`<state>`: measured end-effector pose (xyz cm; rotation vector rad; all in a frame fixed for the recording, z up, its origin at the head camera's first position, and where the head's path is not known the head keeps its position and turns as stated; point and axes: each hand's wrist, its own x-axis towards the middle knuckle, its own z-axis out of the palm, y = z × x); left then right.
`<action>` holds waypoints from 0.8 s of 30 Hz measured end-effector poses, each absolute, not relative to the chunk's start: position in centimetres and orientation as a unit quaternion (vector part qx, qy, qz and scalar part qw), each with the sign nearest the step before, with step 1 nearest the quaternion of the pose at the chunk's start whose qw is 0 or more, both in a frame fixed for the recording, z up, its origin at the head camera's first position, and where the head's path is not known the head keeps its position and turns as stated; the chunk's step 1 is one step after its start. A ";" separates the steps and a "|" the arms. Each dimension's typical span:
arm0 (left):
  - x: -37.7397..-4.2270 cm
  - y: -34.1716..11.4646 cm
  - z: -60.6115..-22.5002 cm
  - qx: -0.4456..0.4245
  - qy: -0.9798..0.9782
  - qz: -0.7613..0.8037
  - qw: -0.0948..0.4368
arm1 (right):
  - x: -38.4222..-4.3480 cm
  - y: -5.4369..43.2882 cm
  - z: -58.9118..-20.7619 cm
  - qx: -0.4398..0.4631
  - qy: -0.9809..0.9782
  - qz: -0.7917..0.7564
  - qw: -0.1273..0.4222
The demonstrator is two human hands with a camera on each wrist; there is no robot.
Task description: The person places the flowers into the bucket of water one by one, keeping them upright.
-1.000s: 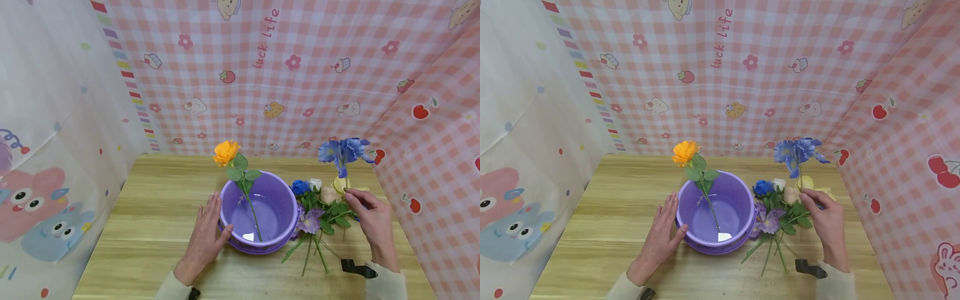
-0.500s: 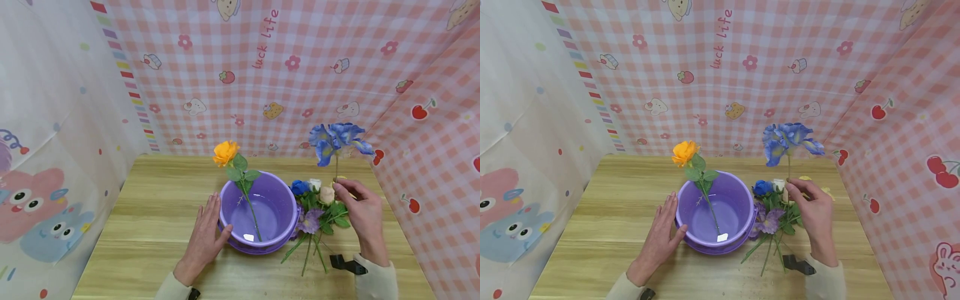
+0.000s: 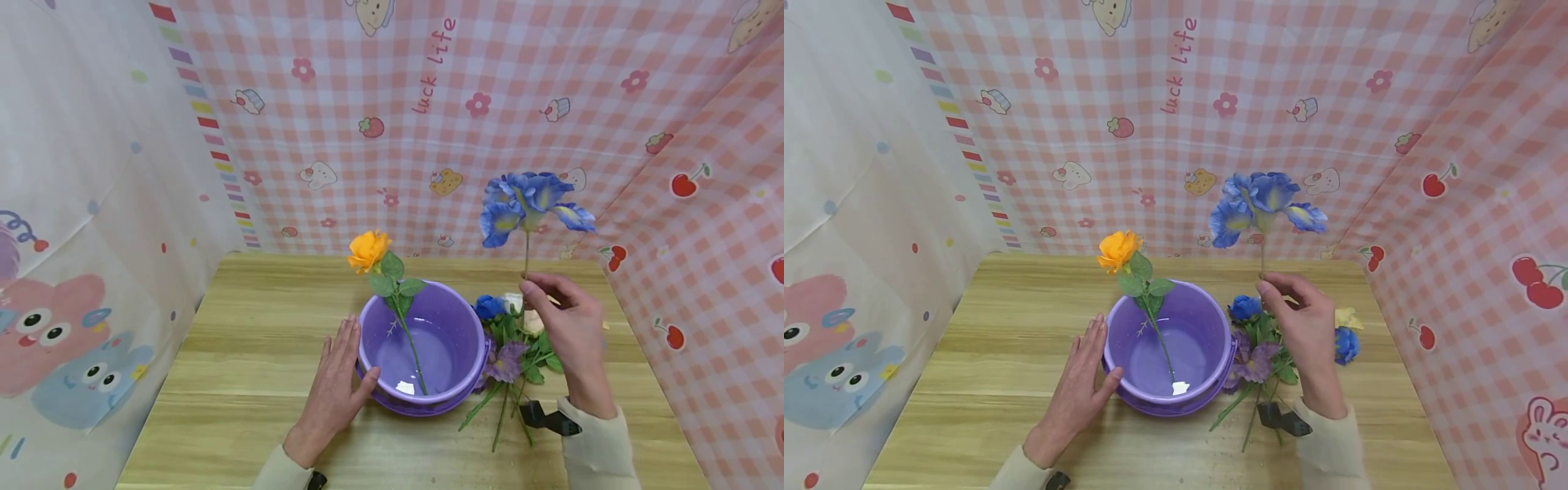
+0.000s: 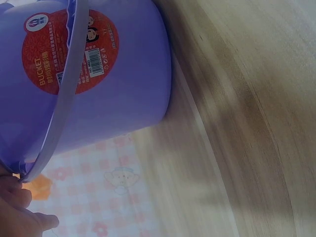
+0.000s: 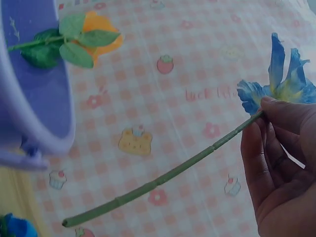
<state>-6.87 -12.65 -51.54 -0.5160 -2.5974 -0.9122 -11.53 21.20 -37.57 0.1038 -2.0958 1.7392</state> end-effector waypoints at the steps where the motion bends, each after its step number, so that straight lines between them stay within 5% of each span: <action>1: -6.9 -12.7 -51.6 -0.182 -0.914 -0.321 0.169 | -11.6 21.0 -37.4 0.041 -0.750 0.627 0.206; 24: -6.8 -12.7 -51.5 -0.180 -0.916 -0.318 0.166 | -14.0 15.9 -38.1 0.082 -0.755 0.626 0.177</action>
